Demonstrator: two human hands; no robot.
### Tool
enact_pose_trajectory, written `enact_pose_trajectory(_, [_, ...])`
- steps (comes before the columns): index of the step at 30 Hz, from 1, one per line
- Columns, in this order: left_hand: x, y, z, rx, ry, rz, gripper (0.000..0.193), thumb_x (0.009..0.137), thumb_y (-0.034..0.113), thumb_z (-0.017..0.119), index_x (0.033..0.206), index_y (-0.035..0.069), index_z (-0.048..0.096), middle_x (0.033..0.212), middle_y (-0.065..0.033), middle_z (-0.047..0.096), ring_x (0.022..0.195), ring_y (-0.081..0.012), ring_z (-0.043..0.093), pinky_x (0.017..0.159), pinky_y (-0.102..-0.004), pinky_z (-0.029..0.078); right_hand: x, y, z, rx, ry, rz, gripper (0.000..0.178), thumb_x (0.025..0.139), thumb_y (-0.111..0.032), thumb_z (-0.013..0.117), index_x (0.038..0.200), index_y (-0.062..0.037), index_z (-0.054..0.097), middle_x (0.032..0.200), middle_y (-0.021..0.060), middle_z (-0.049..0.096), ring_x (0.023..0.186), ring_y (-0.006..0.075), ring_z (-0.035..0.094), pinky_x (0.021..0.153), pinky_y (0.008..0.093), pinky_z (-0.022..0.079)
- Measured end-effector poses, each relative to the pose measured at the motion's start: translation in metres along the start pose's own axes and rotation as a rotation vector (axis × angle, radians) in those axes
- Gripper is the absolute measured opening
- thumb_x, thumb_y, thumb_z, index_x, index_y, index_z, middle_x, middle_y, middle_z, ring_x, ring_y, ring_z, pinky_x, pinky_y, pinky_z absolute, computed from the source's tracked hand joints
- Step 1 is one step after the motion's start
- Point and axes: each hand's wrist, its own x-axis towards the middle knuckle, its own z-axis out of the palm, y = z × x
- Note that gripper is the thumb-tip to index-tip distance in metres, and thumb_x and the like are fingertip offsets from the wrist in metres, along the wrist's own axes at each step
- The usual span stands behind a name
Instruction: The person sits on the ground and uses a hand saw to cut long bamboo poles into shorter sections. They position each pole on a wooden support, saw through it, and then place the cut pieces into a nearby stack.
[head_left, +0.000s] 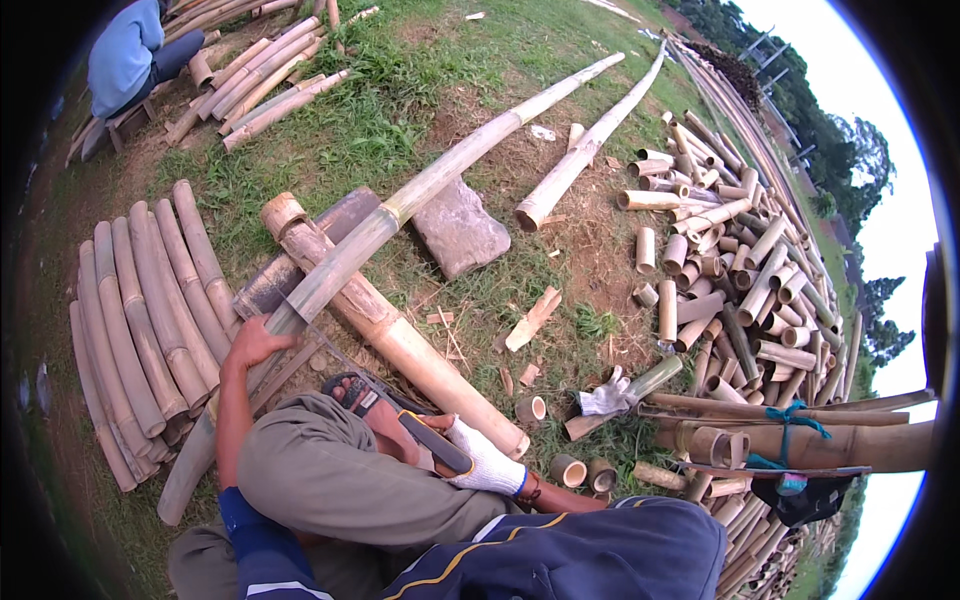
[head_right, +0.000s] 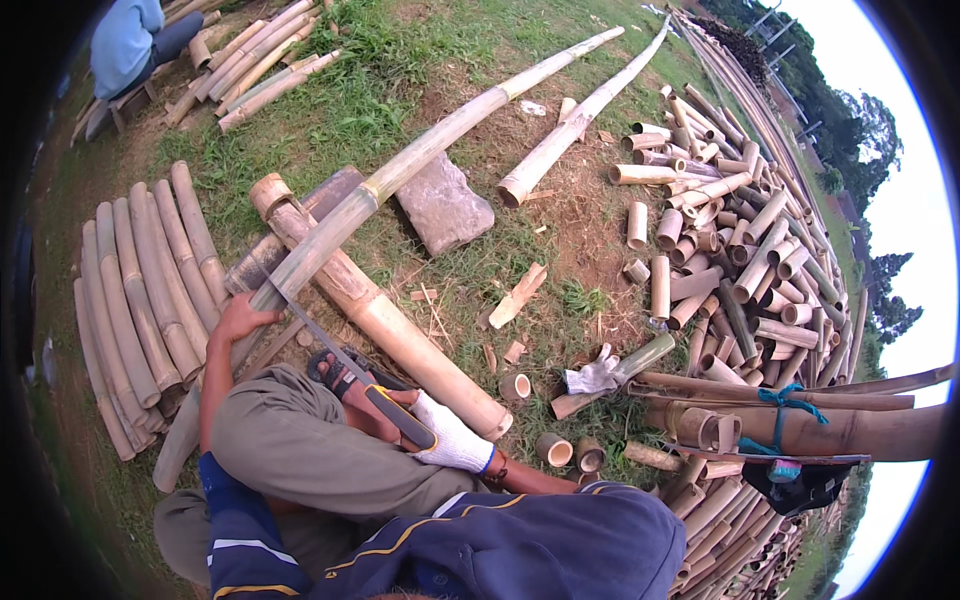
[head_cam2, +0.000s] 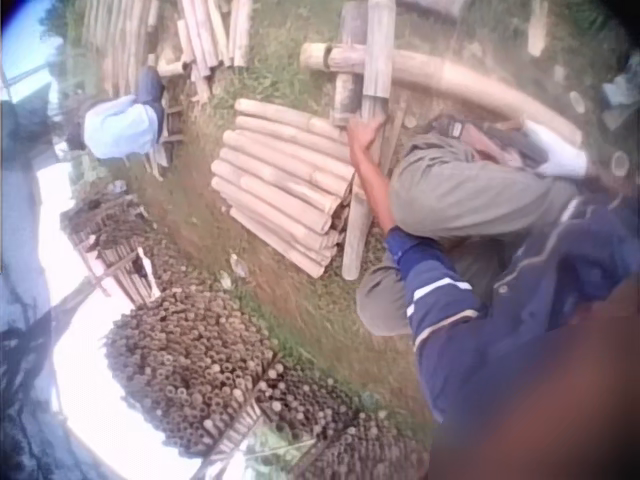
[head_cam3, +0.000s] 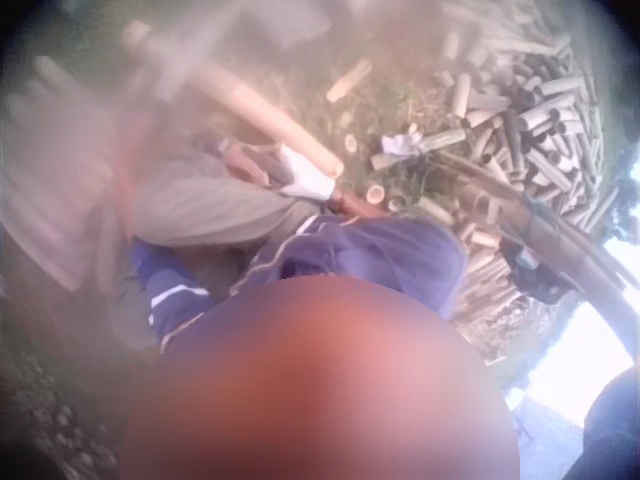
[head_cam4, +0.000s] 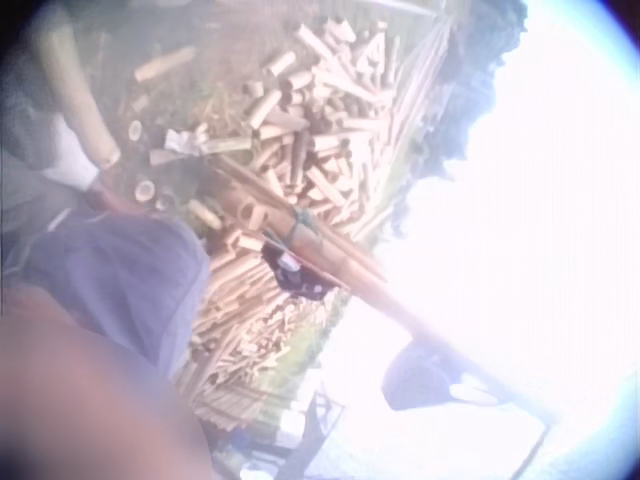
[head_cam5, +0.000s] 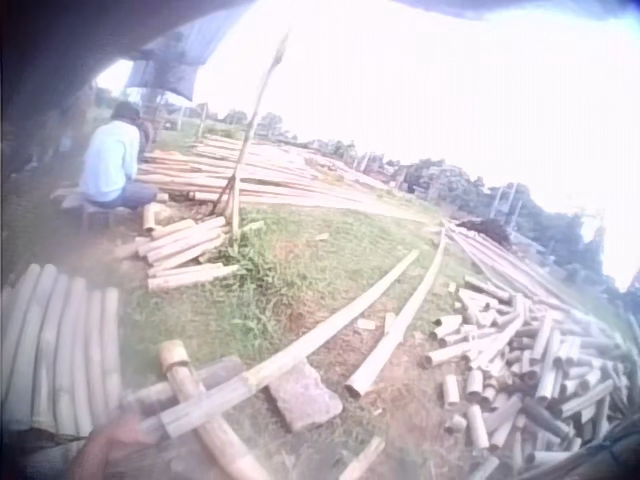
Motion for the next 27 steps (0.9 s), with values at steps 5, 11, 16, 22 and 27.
enact_pose_trajectory(5, [0.000,0.001,0.005,-0.032,-0.022,-0.030,0.067,0.068,0.051,0.093,0.109,-0.001,0.080,0.101,-0.0186,0.081,0.092,-0.0291,0.077,0.088,-0.0421,0.057,-0.033,0.004,-0.008,-0.074,0.030,-0.012,0.069,0.087,-0.001,0.070,0.154,0.0011,0.050,0.139,0.0155,0.063,0.126,0.0228,0.063,0.110,0.0377,0.049])
enact_pose_trajectory(11, [0.010,0.011,0.004,0.058,-0.004,0.019,0.071,0.070,0.053,0.091,0.114,-0.001,0.080,0.106,-0.0198,0.081,0.096,-0.0295,0.077,0.091,-0.0416,0.057,0.174,0.008,0.027,-0.076,0.145,-0.432,0.062,0.093,-0.010,0.074,0.151,-0.0074,0.051,0.110,0.0066,0.065,0.095,0.0143,0.064,0.085,0.0358,0.054])
enact_pose_trajectory(16, [0.007,-0.002,-0.005,0.028,-0.048,0.033,0.078,0.071,0.057,0.090,0.122,-0.002,0.079,0.112,-0.0216,0.081,0.103,-0.0300,0.077,0.096,-0.0419,0.056,0.132,0.012,0.029,-0.215,0.165,-0.359,0.063,0.090,-0.015,0.074,0.147,-0.0036,0.052,0.110,0.0197,0.069,0.101,0.0380,0.072,0.088,0.0447,0.058])
enact_pose_trajectory(22, [0.008,-0.021,0.006,0.024,-0.001,0.014,0.076,0.072,0.057,0.091,0.122,0.001,0.079,0.116,-0.0211,0.081,0.108,-0.0310,0.076,0.098,-0.0418,0.055,-0.032,0.039,0.002,-0.155,0.096,-0.160,0.073,0.089,-0.004,0.073,0.155,0.0018,0.043,0.131,0.0177,0.065,0.121,0.0261,0.067,0.106,0.0383,0.052])
enact_pose_trajectory(27, [0.009,-0.012,0.004,0.055,-0.073,-0.009,0.087,0.064,0.069,0.088,0.124,0.006,0.081,0.124,-0.0224,0.079,0.113,-0.0366,0.075,0.099,-0.0440,0.056,0.081,0.040,0.015,-0.115,0.037,-0.070,0.058,0.097,-0.004,0.067,0.152,0.0000,0.049,0.140,0.0129,0.059,0.126,0.0214,0.060,0.112,0.0354,0.047])
